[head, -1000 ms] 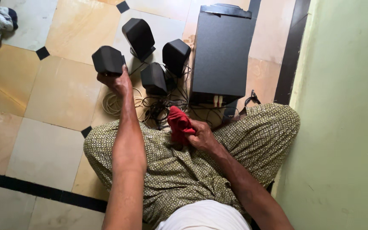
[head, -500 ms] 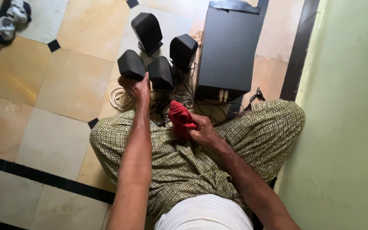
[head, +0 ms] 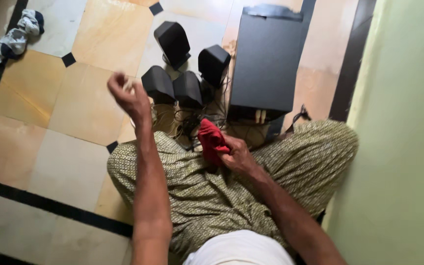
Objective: The person wipes down a large black electronic speaker unit and several smaller satellite speakers with a red cloth while sitting on the floor.
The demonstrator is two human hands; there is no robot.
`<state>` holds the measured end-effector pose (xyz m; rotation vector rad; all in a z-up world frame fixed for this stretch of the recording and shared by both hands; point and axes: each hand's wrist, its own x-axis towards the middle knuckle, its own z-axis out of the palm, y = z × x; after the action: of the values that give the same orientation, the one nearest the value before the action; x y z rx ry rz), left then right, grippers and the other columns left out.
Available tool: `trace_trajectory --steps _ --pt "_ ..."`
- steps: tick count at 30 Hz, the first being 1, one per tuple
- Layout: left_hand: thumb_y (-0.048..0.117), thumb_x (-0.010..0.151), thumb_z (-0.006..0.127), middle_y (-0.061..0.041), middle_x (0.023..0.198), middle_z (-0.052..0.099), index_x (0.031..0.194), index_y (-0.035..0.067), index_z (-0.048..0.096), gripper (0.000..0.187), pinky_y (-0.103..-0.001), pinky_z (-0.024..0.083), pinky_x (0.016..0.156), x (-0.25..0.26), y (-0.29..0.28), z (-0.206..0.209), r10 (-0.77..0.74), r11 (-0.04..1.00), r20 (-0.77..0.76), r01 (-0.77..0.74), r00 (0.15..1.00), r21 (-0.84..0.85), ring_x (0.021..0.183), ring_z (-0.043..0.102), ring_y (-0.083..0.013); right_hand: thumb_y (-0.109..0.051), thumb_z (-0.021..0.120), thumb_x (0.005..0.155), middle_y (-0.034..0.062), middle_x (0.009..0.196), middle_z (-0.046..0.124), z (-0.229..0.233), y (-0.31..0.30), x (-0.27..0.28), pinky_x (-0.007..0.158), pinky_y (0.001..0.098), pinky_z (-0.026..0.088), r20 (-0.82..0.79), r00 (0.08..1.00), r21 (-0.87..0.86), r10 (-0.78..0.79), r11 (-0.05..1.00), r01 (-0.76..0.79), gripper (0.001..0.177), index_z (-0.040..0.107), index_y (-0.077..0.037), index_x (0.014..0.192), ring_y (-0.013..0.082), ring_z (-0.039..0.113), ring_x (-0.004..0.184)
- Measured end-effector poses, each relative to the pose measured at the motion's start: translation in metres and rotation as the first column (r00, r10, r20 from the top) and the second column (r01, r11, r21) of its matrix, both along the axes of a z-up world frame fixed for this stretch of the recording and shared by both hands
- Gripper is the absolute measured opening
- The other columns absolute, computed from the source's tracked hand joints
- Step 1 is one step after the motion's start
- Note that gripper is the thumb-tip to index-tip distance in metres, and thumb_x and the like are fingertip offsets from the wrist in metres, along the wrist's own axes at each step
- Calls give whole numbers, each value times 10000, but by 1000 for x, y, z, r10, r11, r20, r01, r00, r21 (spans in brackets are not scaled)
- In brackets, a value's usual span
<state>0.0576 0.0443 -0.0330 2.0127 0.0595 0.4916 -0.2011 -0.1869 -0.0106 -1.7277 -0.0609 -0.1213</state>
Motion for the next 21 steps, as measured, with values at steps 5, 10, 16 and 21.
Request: trace_trajectory --steps 5,10,16,21 --pt "107 943 748 -157 1438 535 1391 66 533 498 -448 528 1059 60 -41 48 -364 894 -125 384 923 231 1342 568 -294 -8 646 796 145 936 689 -12 4 6 770 383 571 25 1000 -139 16 990 -12 294 658 6 1089 271 690 842" --pt "357 843 906 -302 1547 312 1510 -21 277 992 -504 380 1151 136 -67 14 -351 766 -466 535 812 356 1413 362 -420 6 643 791 153 963 706 -15 -4 5 764 392 586 79 997 -146 -9 989 21 336 657 8 1126 280 706 846" --pt "295 792 874 -252 1471 525 1550 13 351 963 -439 484 1119 162 -66 -11 -392 813 -593 566 703 133 1339 557 -338 10 594 830 92 1062 752 -21 -8 9 715 330 653 -166 986 -102 10 994 -27 499 661 -49 1321 212 742 815" --pt "213 778 888 -175 1312 693 1427 19 544 760 -372 570 1023 156 -55 -1 -443 835 -525 547 727 54 1208 684 -275 13 666 765 137 1006 728 -12 -8 17 758 381 610 1 1000 -155 24 988 -24 451 670 -10 1216 273 734 857"
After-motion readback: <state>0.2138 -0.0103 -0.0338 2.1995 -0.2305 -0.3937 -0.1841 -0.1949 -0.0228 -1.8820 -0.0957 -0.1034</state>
